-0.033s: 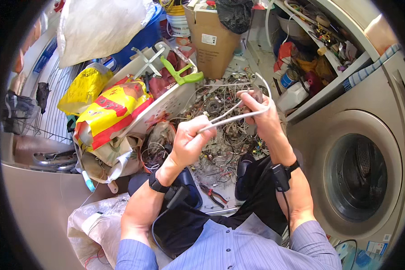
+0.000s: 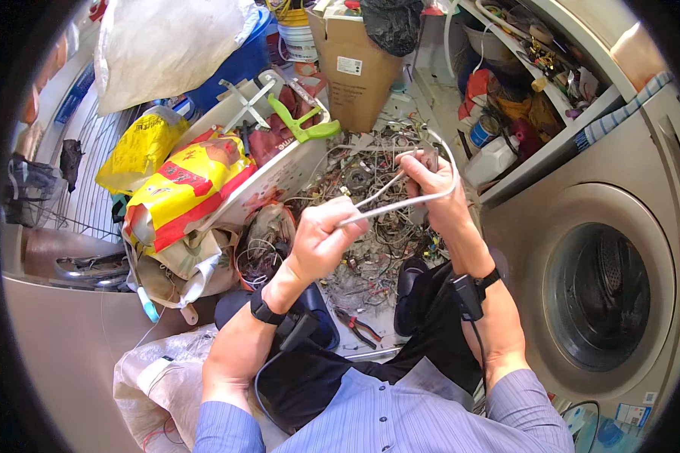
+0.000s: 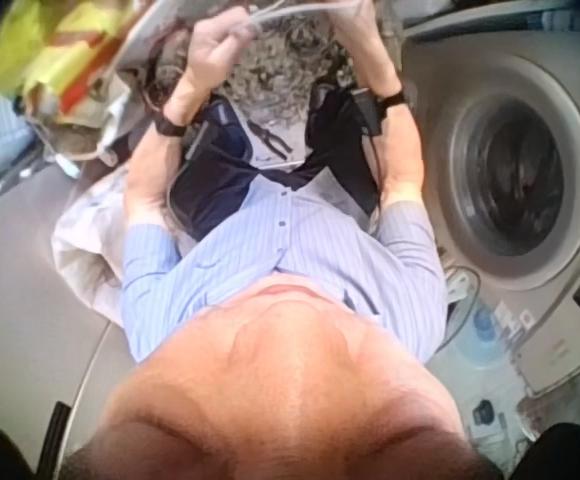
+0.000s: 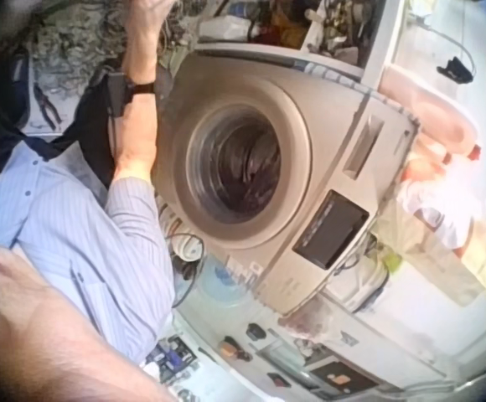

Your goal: Strip and connect electrical wires using a wire stripper tool in a cramped utility area.

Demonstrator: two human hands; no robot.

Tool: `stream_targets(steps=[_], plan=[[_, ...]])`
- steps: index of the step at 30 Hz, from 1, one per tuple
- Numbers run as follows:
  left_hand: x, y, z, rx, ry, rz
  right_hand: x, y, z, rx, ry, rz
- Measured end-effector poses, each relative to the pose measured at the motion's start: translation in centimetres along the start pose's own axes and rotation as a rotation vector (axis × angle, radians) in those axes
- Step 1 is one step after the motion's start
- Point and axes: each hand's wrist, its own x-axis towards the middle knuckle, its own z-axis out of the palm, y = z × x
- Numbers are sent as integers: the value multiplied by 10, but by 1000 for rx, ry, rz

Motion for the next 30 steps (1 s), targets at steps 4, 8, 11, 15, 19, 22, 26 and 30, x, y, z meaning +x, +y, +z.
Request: stream_targets(steps=[4, 8, 11, 15, 19, 22, 26, 30], plan=[[2, 5, 17, 65, -96, -24, 3, 5, -2, 88, -13, -72], [-3, -1, 23, 280, -240, 2, -3, -1, -2, 62, -64, -59], [-3, 2, 29, 279, -258, 25, -6, 0, 0, -19, -38, -33], [1, 0, 27, 213, -312, 28, -12, -1, 2, -64, -78, -55], [3, -1, 26, 189, -365, -27, -18, -5, 8, -125, -115, -55], [-4, -7, 28, 141, -263, -93, -19, -2, 13, -116, -128, -23], [-4, 5, 29, -107, -161, -436, -21, 8, 18, -121, -115, -39], [-7, 0, 30, -200, -87, -480, -21, 13, 21, -105, -117, 4]])
